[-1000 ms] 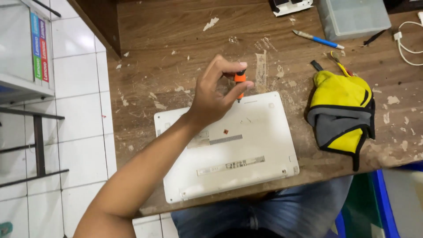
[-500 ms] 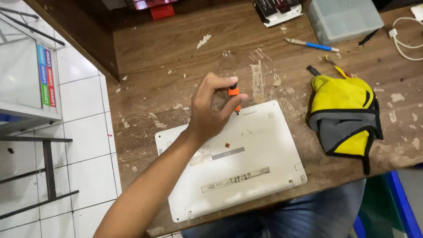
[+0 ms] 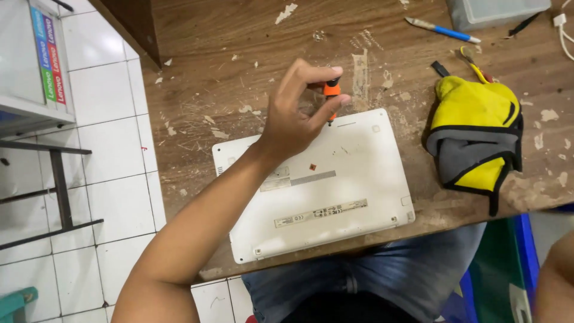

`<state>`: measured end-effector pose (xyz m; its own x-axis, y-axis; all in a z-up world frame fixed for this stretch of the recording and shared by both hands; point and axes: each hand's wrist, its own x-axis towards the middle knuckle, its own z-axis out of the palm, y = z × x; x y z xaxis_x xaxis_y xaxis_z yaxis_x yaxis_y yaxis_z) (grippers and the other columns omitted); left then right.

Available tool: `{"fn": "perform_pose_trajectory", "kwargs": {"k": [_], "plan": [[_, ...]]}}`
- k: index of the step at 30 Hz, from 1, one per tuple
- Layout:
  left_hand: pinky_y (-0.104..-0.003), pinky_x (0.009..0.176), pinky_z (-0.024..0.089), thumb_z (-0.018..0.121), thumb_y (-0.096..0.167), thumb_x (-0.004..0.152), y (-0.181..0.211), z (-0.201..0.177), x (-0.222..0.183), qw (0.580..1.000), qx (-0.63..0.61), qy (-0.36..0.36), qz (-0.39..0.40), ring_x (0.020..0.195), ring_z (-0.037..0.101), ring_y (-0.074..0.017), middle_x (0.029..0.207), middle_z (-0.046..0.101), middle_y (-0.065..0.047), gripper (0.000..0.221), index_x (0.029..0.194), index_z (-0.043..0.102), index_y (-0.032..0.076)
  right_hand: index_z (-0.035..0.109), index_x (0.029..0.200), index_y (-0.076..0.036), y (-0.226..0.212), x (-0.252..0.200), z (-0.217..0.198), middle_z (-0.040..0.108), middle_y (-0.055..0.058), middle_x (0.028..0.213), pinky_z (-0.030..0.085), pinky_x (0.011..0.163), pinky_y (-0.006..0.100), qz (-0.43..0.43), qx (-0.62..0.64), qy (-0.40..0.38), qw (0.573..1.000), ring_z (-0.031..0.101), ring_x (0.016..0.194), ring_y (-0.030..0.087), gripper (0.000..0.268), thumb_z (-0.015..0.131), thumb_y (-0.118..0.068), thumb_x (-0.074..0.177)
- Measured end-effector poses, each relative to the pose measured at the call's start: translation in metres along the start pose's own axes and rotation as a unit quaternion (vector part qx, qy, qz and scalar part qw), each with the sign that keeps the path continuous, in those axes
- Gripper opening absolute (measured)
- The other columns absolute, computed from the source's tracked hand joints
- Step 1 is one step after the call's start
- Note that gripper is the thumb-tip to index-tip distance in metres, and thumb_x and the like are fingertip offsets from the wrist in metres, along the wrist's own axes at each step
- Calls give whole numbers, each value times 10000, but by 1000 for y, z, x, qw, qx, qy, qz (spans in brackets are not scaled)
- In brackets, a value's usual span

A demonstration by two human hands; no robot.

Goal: The person cleans the back of a white laptop with a yellow pouch and then uses a screwdriver to remove the screws from the casing.

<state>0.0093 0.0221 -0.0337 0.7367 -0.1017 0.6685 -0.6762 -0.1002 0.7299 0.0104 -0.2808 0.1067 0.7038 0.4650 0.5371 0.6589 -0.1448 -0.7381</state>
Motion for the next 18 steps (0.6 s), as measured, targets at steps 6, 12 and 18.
{"fn": "perform_pose_trajectory", "kwargs": {"k": [6, 12, 18], "plan": [[-302, 817, 597, 733, 250, 996, -16, 14, -2, 998, -22, 35, 35, 873, 674, -161, 969, 624, -5, 326, 1298, 663, 150, 599, 1059, 93, 49, 23, 68, 548, 144, 909, 529, 745, 317, -25, 35, -17, 999, 616, 773, 212, 369, 855, -86, 863], [-395, 1024, 531, 571, 245, 1073, 0, -3, 6, 999, 7, -25, 19, 1151, 639, -241, 1205, 576, -58, 302, 1359, 622, 162, 595, 1074, 96, 91, 15, 120, 539, 142, 913, 536, 745, 311, -38, 63, -18, 997, 619, 777, 207, 386, 858, -84, 856], [-423, 1115, 485, 526, 213, 1079, -5, -6, 6, 999, -1, -29, 12, 1289, 579, -267, 1286, 523, -84, 322, 1385, 613, 166, 573, 1107, 28, 137, -6, 148, 506, 34, 858, 518, 738, 265, 98, 96, -24, 990, 520, 776, 94, 430, 904, -52, 844]]}}
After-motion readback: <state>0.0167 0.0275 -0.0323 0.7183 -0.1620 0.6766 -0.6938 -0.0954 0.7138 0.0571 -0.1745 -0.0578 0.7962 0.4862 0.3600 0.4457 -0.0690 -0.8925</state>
